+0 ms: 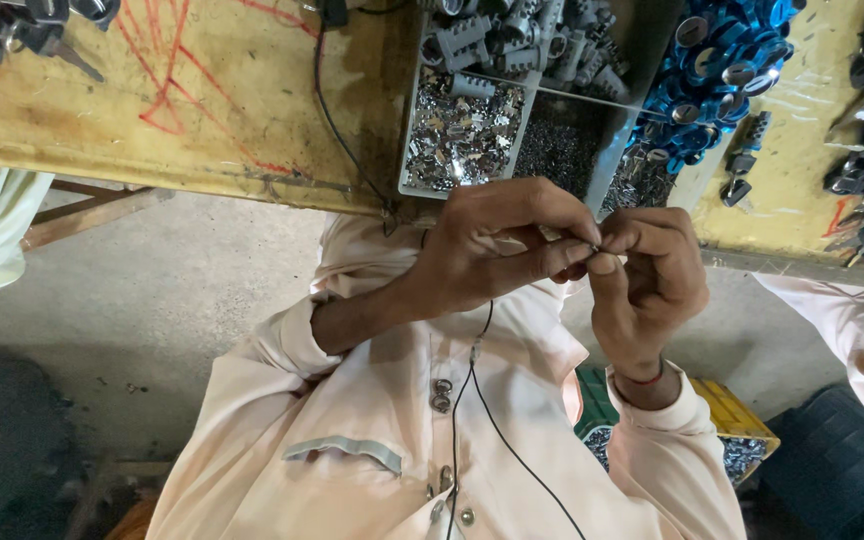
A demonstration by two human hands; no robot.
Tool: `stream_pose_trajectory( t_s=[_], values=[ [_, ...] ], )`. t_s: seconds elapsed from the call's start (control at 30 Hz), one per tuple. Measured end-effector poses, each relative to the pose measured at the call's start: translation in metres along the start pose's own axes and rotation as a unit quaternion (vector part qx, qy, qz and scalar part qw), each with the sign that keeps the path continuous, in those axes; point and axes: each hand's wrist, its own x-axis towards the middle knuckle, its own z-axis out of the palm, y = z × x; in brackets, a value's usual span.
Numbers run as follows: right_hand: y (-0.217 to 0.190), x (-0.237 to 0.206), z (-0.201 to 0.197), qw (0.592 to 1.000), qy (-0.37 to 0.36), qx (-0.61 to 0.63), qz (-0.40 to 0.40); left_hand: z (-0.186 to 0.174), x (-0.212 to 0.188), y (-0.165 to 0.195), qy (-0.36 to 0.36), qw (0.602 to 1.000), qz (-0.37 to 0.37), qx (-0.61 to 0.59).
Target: The person picks small metal and blue plastic components from a compartmented tray on the workbench and fits them together by hand, pressing pieces into place one at a time and returning finished assemblies to the tray.
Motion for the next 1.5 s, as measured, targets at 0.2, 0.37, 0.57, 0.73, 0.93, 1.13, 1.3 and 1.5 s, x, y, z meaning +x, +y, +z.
stream_pose_trajectory(
  t_s=[0.2, 0.37, 0.57, 0.73, 0.93, 1.13, 1.3, 1.5],
  values=[
    [0.001, 0.011, 0.003, 0.992, 0.014, -0.069, -0.103, -0.008, 0.004, 0.006, -0.023, 0.998, -0.035, 0.05],
    [-0.002, 0.024, -0.002, 0.971, -0.07, -0.126, -0.19, -0.021, 0.007, 0.012, -0.061, 0.985, -0.042, 0.155],
    [-0.008, 0.029, -0.008, 0.981, -0.154, -0.067, -0.099, -0.024, 0.005, 0.011, -0.099, 0.983, -0.134, 0.081],
    [-0.008, 0.029, -0.007, 0.981, -0.169, -0.049, -0.077, -0.027, 0.001, 0.007, -0.101, 0.978, -0.184, -0.003],
    [-0.005, 0.028, -0.006, 0.979, -0.183, -0.061, -0.067, -0.031, -0.002, 0.005, -0.098, 0.975, -0.199, -0.029],
    [-0.005, 0.03, -0.005, 0.978, -0.176, -0.095, -0.058, -0.033, 0.0, 0.002, -0.091, 0.98, -0.172, 0.046],
    [-0.009, 0.033, -0.003, 0.976, -0.174, -0.112, -0.068, -0.032, 0.002, 0.0, -0.082, 0.984, -0.15, 0.055],
    [-0.01, 0.035, -0.003, 0.973, -0.168, -0.132, -0.091, -0.031, 0.0, 0.004, -0.064, 0.977, -0.197, 0.048]
  ],
)
